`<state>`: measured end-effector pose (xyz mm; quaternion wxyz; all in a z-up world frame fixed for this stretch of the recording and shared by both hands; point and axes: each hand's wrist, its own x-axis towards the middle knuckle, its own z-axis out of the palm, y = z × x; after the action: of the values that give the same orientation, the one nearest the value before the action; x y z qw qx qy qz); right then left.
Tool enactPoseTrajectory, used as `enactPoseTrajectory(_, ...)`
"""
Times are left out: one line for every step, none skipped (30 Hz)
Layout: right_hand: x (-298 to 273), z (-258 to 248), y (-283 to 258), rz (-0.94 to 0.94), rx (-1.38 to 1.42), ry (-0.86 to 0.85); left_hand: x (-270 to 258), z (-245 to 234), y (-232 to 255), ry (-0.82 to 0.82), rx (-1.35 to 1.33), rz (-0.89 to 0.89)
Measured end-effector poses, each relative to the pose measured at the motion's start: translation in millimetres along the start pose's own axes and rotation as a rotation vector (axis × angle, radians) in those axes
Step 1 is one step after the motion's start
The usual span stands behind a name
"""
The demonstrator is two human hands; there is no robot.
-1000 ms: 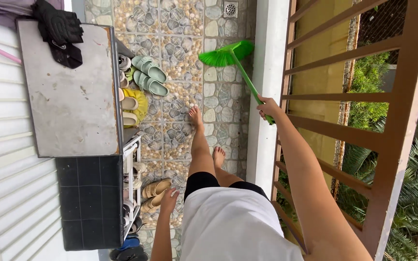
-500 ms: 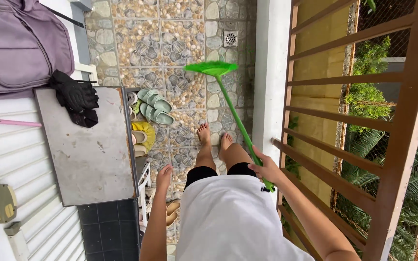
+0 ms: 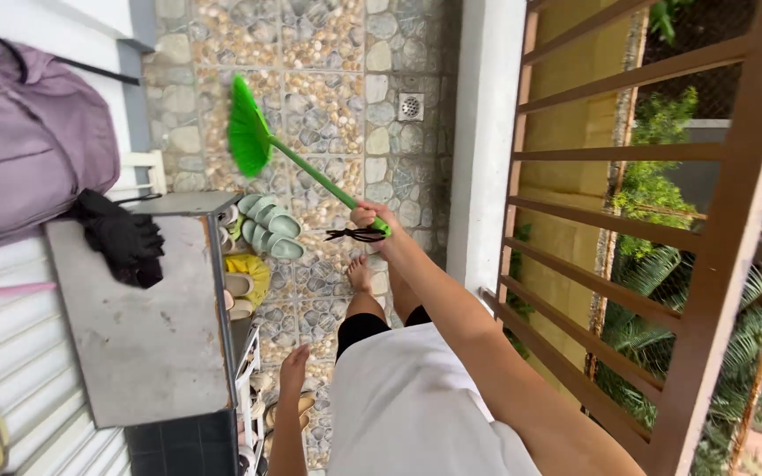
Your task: The recorder is sweeping debris from a tile floor into a dustpan.
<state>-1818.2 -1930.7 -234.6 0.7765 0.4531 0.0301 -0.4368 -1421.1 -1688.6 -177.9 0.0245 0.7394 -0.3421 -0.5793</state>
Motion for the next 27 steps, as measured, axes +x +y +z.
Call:
enactPoseTrajectory(-39,-11,-32,-0.027,0.003,-0.009,6,8,7,-0.027,-0.054,-0.031)
enactPoseTrajectory(-84,-30,-56,-0.064,0.016,-0.022,9,10,11,-0.063,-0.095,-0.068)
enactPoseTrajectory(-121,-18,-46,-0.118,0.021,-0.036,15,14,19,-0.113,-0.073,-0.056)
enactPoseTrajectory(-147,3,-42,-0.238,-0.048,0.049,29,23,31,-0.099,-0.035,-0.098)
enactPoseTrajectory(-171,23,-36,-0.359,-0.113,0.135,42,32,42,-0.085,0.003,-0.139)
enactPoseTrajectory(-178,31,-17,-0.388,-0.11,0.135,48,38,56,-0.112,0.011,-0.134)
enactPoseTrajectory(-184,37,0,-0.421,-0.288,0.237,56,45,68,-0.129,-0.023,-0.034)
enactPoseTrajectory(-188,39,16,-0.465,-0.451,0.337,72,50,83,-0.157,-0.043,0.07)
enactPoseTrajectory(-187,73,58,-0.508,-0.433,0.336,81,55,98,-0.198,-0.023,0.079)
enactPoseTrajectory(-186,109,106,-0.453,-0.464,0.406,88,60,115,-0.179,-0.078,0.014)
enactPoseTrajectory(-191,144,160,-0.395,-0.492,0.476,95,64,132,-0.159,-0.132,-0.054)
enactPoseTrajectory(-190,144,170,-0.404,-0.486,0.477,97,71,141,-0.168,-0.127,-0.054)
enactPoseTrajectory(-186,143,181,-0.313,-0.515,0.424,101,75,148,-0.201,-0.22,0.027)
enactPoseTrajectory(-179,142,193,-0.207,-0.547,0.371,103,76,153,-0.22,-0.32,0.106)
enactPoseTrajectory(-152,121,178,-0.202,-0.546,0.372,101,75,154,-0.216,-0.321,0.103)
enactPoseTrajectory(-125,102,162,-0.12,-0.564,0.286,101,76,156,-0.218,-0.307,0.107)
enactPoseTrajectory(-96,83,145,-0.038,-0.579,0.199,101,77,158,-0.221,-0.294,0.112)
enactPoseTrajectory(-54,72,127,-0.012,-0.579,0.198,102,78,148,-0.197,-0.298,0.106)
enactPoseTrajectory(-9,60,112,0.049,-0.549,0.162,104,78,138,-0.192,-0.261,0.113)
enactPoseTrajectory(43,51,100,0.14,-0.532,0.13,107,77,128,-0.161,-0.241,0.122)
enactPoseTrajectory(83,53,82,0.195,-0.546,0.132,101,73,124,-0.11,-0.265,0.117)
enactPoseTrajectory(127,53,70,0.211,-0.549,0.14,95,68,119,-0.077,-0.263,0.047)
enactPoseTrajectory(174,53,61,0.228,-0.553,0.149,89,63,116,-0.046,-0.265,-0.023)
enactPoseTrajectory(193,65,37,0.274,-0.568,0.155,79,54,111,-0.006,-0.293,-0.028)
enactPoseTrajectory(214,77,14,0.206,-0.593,0.166,67,46,105,0.017,-0.33,0.005)
enactPoseTrajectory(236,94,-17,0.122,-0.624,0.174,62,43,103,0.029,-0.366,0.049)
enactPoseTrajectory(224,115,-47,0.155,-0.647,0.176,64,42,94,0.058,-0.393,0.053)
